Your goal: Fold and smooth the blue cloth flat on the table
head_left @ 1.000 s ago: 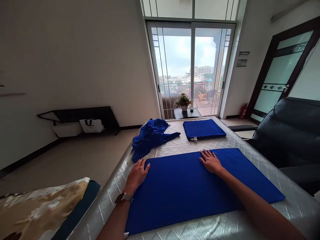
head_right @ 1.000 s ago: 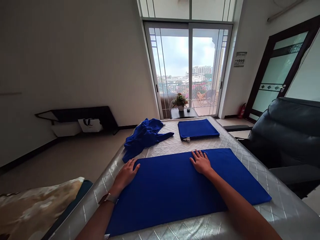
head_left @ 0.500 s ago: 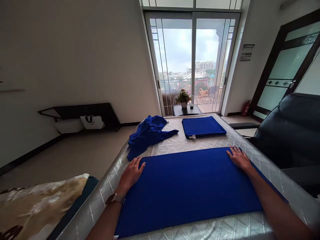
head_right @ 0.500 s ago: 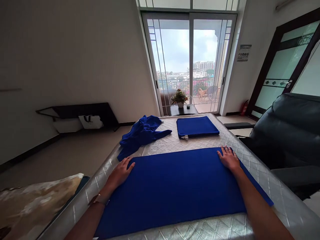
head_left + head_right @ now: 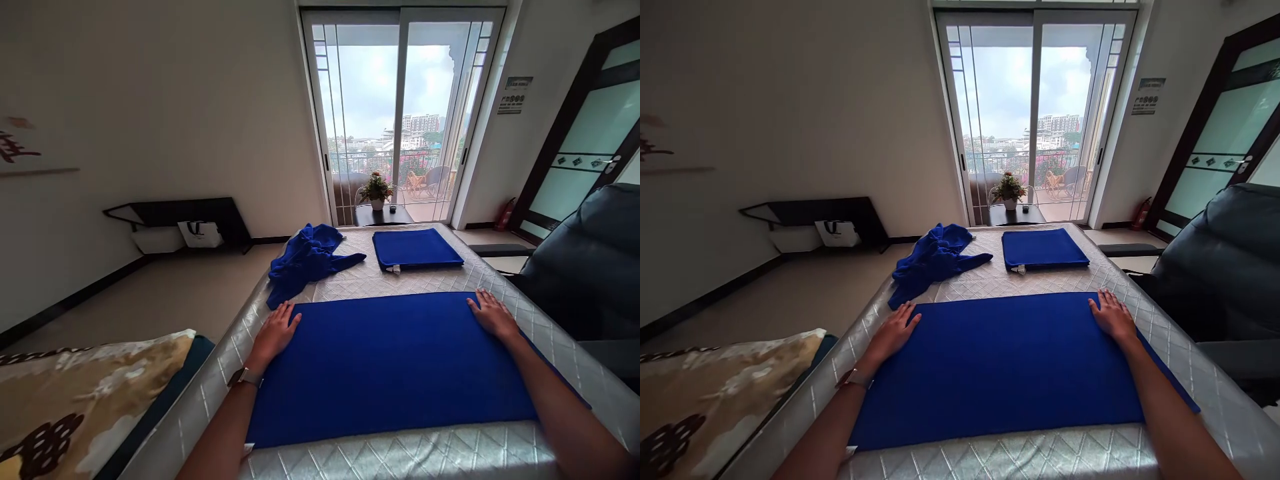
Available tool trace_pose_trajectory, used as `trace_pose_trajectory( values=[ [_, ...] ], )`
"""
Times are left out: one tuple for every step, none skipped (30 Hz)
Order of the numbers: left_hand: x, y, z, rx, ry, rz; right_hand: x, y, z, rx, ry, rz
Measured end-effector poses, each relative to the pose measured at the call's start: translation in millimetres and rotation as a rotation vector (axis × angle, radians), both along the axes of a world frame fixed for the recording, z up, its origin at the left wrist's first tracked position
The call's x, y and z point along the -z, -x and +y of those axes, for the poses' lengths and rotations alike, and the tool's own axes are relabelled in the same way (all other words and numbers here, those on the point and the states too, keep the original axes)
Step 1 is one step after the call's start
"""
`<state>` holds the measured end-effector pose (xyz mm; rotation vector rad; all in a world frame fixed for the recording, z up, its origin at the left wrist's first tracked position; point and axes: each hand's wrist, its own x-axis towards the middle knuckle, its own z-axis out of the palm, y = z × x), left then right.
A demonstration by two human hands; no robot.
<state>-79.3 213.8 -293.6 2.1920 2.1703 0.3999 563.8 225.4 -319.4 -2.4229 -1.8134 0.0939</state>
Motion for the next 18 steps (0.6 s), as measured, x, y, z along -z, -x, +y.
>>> trace_pose_trajectory(
  values=[
    [-0.2, -0.8, -0.6, -0.002, -0.004, 0.007, -0.2, 0.2, -0.3, 0.002, -0.003, -0.002],
    [-0.4, -1.6, -1.2, -0.006, -0.008, 0.012, -0.3, 0.3, -0.5, 0.003, -0.004, -0.004],
    [-0.5, -2.4, -1.7, -0.009, -0.009, 0.016, -0.4, 0.5, -0.6, 0.003, -0.003, -0.005],
    [-0.6, -3.1, -2.1, -0.011, -0.009, 0.018, -0.4, 0.7, -0.7, 0.005, -0.001, -0.005],
    [-0.7, -3.6, -2.5, -0.011, -0.006, 0.017, -0.3, 0.9, -0.8, 0.009, 0.002, -0.004],
    [-0.8, -3.9, -2.8, -0.009, -0.005, 0.014, -0.3, 1.2, -1.0, 0.013, 0.002, -0.002],
    [-1.0, -4.2, -3.1, -0.004, -0.006, 0.009, -0.5, 1.5, -1.4, 0.013, 0.000, -0.002],
    [-1.2, -4.4, -3.4, 0.000, -0.008, 0.003, -1.0, 2.0, -1.8, 0.012, -0.005, -0.003],
    [-1.7, -4.6, -3.9, 0.001, -0.009, -0.002, -2.1, 2.7, -2.5, 0.010, -0.010, -0.007],
    [-2.3, -5.0, -4.6, 0.001, -0.008, -0.005, -3.9, 3.7, -3.2, 0.008, -0.011, -0.015],
    [-3.0, -5.5, -5.3, -0.001, -0.006, -0.006, -6.6, 5.2, -3.9, 0.013, -0.004, -0.031],
    [-3.8, -6.2, -6.1, -0.004, 0.000, -0.007, -10.3, 7.5, -4.6, 0.025, 0.010, -0.057],
    [-4.7, -6.9, -6.9, -0.008, 0.006, -0.006, -14.8, 10.9, -5.1, 0.044, 0.023, -0.096],
    [-5.6, -7.6, -7.7, -0.009, 0.010, -0.004, -20.0, 15.7, -5.5, 0.060, 0.028, -0.144],
    [-6.3, -8.3, -8.4, -0.009, 0.012, -0.003, -25.9, 22.3, -5.8, 0.069, 0.022, -0.195],
    [-7.0, -8.9, -8.9, -0.010, 0.014, -0.005, -32.0, 31.3, -6.1, 0.067, 0.006, -0.240],
    [-7.4, -9.5, -9.3, -0.012, 0.016, -0.008, -38.2, 43.0, -6.5, 0.047, -0.017, -0.276],
    [-7.6, -9.9, -9.5, -0.014, 0.015, -0.013, -44.2, 57.7, -7.1, 0.012, -0.043, -0.297]
  ],
)
